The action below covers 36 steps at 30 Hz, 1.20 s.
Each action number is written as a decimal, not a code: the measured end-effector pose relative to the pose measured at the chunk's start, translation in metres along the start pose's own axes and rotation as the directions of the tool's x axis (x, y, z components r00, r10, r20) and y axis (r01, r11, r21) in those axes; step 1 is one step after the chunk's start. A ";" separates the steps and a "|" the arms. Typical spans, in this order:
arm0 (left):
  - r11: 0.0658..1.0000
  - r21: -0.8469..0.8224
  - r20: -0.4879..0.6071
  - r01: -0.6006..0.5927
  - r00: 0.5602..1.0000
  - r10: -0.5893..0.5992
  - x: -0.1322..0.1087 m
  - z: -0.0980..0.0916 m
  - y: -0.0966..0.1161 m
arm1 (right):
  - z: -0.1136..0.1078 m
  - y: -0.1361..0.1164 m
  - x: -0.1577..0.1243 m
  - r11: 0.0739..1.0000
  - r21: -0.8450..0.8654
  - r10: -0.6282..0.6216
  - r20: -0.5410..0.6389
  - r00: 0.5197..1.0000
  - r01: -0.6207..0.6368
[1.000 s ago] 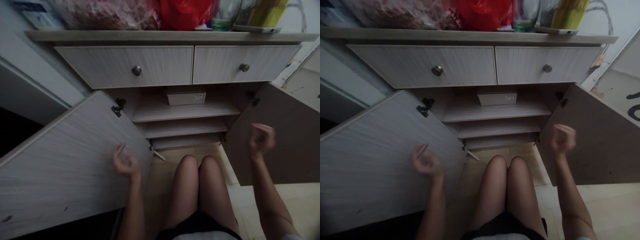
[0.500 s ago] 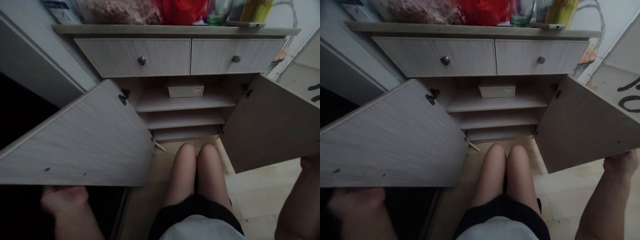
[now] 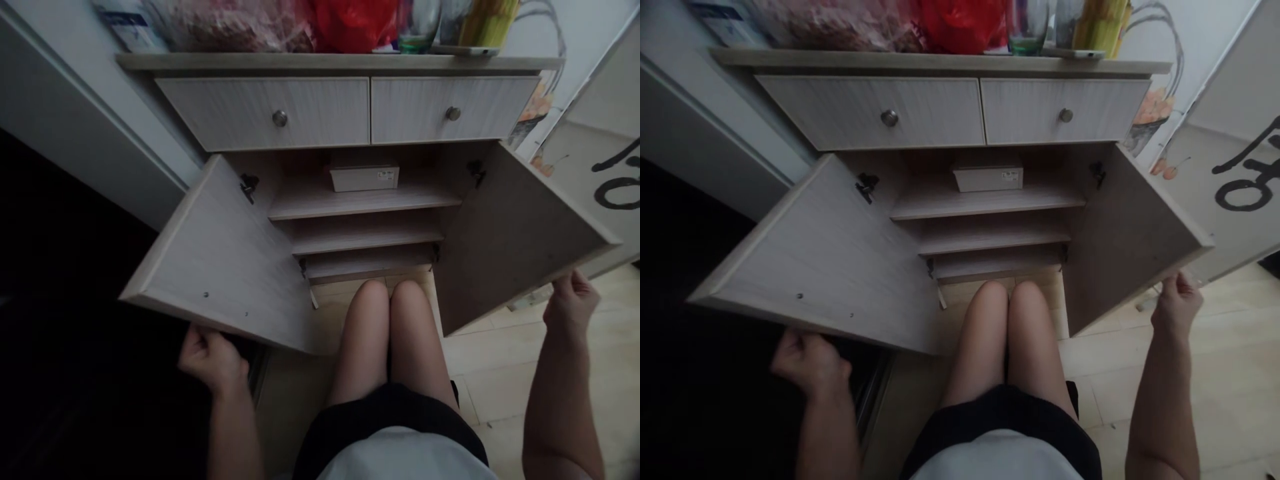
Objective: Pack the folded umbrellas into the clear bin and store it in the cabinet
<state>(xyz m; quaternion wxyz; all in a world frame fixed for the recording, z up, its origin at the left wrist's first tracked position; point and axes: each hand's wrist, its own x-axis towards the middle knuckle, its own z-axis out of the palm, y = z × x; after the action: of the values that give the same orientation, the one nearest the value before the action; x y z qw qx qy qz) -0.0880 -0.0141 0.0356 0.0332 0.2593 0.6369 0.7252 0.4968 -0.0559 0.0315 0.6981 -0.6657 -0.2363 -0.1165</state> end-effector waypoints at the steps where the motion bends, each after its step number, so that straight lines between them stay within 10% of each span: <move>1: 1.000 0.011 0.009 -0.026 1.000 0.026 -0.005 0.002 -0.003 | 0.001 -0.004 -0.006 0.998 0.054 -0.021 0.076 0.997 0.017; 9: 0.967 -0.001 0.318 -0.255 0.917 0.242 -0.036 0.042 -0.023 | 0.022 -0.036 -0.050 0.984 -0.120 -0.075 0.374 0.924 0.128; 16: 0.905 -0.068 0.516 -0.421 0.761 0.393 -0.077 0.123 0.002 | 0.101 -0.079 -0.097 0.946 0.078 -0.306 0.538 0.786 0.315; 24: 0.903 0.038 0.633 -0.428 0.710 0.310 -0.106 0.205 0.027 | 0.208 -0.113 -0.135 0.943 0.011 -0.268 0.618 0.739 0.333; 36: 0.878 0.171 0.753 -0.448 0.634 0.177 -0.104 0.278 0.048 | 0.279 -0.130 -0.134 0.936 -0.087 -0.182 0.710 0.680 0.341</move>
<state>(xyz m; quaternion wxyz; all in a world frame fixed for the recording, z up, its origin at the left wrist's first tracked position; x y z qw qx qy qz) 0.1319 0.1899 0.0609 0.1050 0.6305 0.6325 0.4374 0.2705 0.1873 0.0803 0.4594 -0.6902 -0.5588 0.0167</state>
